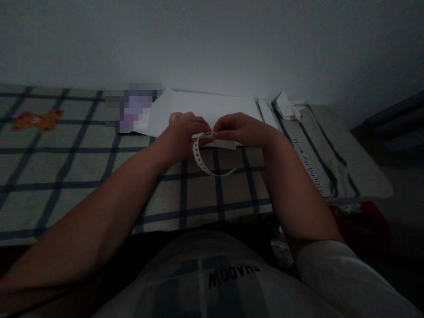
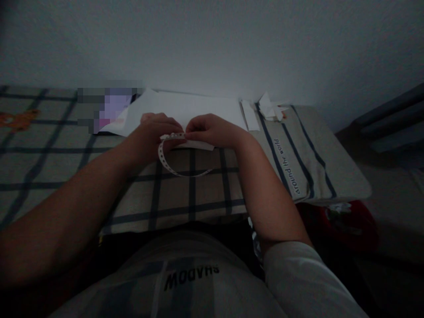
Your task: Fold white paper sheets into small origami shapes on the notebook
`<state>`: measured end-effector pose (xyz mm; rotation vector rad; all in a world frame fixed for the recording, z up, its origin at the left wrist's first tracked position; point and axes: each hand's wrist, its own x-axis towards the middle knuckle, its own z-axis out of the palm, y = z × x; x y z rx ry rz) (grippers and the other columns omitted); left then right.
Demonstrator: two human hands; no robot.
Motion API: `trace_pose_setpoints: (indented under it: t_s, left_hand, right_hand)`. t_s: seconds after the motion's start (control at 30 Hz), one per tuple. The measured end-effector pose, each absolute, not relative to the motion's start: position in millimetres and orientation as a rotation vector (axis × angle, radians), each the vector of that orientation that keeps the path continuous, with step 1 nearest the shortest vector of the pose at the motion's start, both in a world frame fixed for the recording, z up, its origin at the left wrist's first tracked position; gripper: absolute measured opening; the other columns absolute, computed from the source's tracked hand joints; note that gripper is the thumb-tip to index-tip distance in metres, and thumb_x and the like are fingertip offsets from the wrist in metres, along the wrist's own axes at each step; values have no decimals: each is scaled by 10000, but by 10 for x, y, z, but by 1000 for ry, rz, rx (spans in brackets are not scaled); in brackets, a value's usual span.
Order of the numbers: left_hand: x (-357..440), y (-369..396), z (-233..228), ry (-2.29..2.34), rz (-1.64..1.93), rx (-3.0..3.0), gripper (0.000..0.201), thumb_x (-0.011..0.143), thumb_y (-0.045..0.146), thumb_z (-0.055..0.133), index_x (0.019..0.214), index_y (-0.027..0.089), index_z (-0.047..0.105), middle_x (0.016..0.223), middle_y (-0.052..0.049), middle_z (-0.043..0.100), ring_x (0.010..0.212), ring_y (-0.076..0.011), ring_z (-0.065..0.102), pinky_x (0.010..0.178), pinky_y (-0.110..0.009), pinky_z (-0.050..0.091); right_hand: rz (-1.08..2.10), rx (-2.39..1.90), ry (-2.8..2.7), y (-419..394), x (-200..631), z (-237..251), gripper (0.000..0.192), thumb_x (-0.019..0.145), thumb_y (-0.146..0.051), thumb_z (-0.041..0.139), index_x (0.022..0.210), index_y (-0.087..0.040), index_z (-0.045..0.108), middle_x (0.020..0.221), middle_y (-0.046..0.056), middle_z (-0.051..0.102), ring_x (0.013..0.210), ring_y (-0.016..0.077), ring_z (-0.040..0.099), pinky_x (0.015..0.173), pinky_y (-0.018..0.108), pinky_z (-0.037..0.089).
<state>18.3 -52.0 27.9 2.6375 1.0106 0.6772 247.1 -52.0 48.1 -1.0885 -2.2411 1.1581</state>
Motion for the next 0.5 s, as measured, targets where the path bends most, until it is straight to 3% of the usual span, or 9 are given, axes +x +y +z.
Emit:
trace_pose_setpoints:
  t_s: [0.3, 0.5]
  left_hand:
    - [150, -503, 262, 971, 762, 2664, 272, 969, 422, 553, 953, 243, 758, 1028, -42, 755, 1008, -242, 620, 973, -436, 336]
    - [193, -550, 316, 1076, 670, 2653, 242, 895, 389, 596, 912, 199, 745, 1006, -76, 761, 1019, -289, 625, 984, -497, 332]
  right_hand:
    - [1165, -1008, -2207, -504, 2424, 475, 286, 903, -458, 655, 906, -173, 629, 820, 5, 620, 769, 140, 499, 683, 283, 386]
    - [1159, -1103, -2200, -501, 2439, 459, 286, 881, -450, 675, 897, -165, 668, 788, 4, 624, 733, 134, 495, 651, 276, 374]
